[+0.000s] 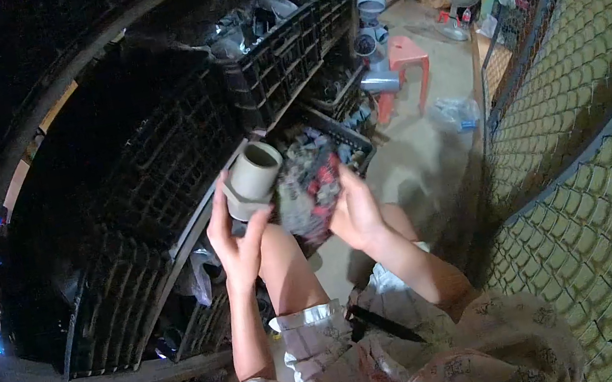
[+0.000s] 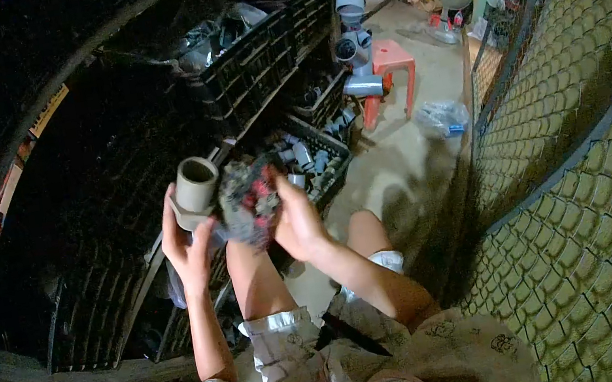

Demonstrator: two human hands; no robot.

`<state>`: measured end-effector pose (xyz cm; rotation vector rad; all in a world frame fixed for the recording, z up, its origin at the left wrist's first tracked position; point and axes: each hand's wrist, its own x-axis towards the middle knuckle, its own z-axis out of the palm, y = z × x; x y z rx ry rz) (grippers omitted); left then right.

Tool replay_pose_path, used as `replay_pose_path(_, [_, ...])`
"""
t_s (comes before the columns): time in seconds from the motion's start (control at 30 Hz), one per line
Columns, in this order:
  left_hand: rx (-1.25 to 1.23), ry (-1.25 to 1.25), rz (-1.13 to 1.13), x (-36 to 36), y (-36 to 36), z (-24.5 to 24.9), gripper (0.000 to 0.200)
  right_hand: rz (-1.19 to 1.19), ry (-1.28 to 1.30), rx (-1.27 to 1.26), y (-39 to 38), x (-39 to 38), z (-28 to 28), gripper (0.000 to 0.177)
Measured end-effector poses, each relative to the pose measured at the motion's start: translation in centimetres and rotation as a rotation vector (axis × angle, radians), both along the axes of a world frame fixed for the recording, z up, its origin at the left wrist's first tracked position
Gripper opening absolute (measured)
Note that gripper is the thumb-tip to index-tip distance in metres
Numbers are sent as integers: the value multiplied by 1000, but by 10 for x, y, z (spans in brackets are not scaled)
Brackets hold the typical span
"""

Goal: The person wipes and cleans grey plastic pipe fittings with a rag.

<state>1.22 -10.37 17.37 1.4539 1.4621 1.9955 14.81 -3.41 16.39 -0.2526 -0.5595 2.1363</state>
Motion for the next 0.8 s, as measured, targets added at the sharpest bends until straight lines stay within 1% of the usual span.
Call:
replay_pose_path(0.03, [-11, 54, 12, 2, -1, -1, 58, -62, -19, 93, -7, -4, 0, 33])
replay_pose_path(0.07, [-20, 110, 23, 3, -1, -3, 57, -102, -9, 113, -10, -6, 5, 32])
replay_pose_path(0.1, [-55, 228, 25, 6, -3, -12, 59, -118, 25, 100, -9, -8, 10, 32])
replay_pose_path(0.13, [-114, 251, -56, 15, -7, -13, 60, -133, 61, 91, -4, -10, 14, 32])
replay_pose_path(0.17, [-136, 310, -39, 24, -9, -16, 61, -102, 40, 70, 6, -10, 3, 32])
replay_pose_path(0.2, [-158, 371, -21, 32, -11, -19, 62, 84, 192, 213, 18, -8, 6, 30])
replay_pose_path(0.23, [-183, 332, -23, 35, -13, -17, 59, 25, 88, 117, 17, -10, 5, 29])
replay_pose_path(0.27, [-167, 211, 20, 33, -10, -21, 57, -32, -15, 22, 15, -14, 6, 28])
replay_pose_path(0.33, [-138, -41, 103, 32, 0, -29, 53, -83, 2, 216, 7, -18, -4, 27])
replay_pose_path(0.37, [-132, -78, 114, 29, 2, -30, 46, -98, 30, 187, 1, -21, -8, 26])
replay_pose_path(0.4, [-18, -55, 174, 25, 12, -39, 42, -111, -31, 133, -11, -18, 1, 25])
replay_pose_path(0.47, [-138, 42, 143, 22, 21, -48, 40, -130, -143, 227, -2, -19, -17, 32])
replay_pose_path(0.5, [-194, 81, 94, 18, 29, -65, 36, -142, -174, 259, 11, -20, -26, 31])
replay_pose_path(0.53, [-262, 177, 119, 19, 32, -71, 33, -156, -202, 288, 24, -21, -24, 30])
replay_pose_path(0.57, [-286, 236, 111, 22, 31, -76, 33, -166, -147, 325, 34, -23, -21, 26])
replay_pose_path(0.6, [-304, 298, 100, 27, 32, -74, 33, -165, -182, 308, 43, -25, -18, 25])
replay_pose_path(0.63, [-372, 377, 91, 30, 30, -74, 34, -128, -248, 301, 50, -24, -16, 25])
replay_pose_path(0.67, [-367, 411, 123, 29, 31, -71, 34, -91, -314, 291, 53, -23, -16, 26])
replay_pose_path(0.73, [-361, 472, 185, 28, 34, -62, 34, -128, -321, 392, 50, -24, -23, 26])
replay_pose_path(0.77, [-280, 335, 173, 24, 40, -67, 33, -191, -390, 477, 42, -22, -30, 26])
replay_pose_path(0.8, [-248, 218, 153, 17, 48, -77, 31, -288, -397, 523, 34, -26, -41, 25])
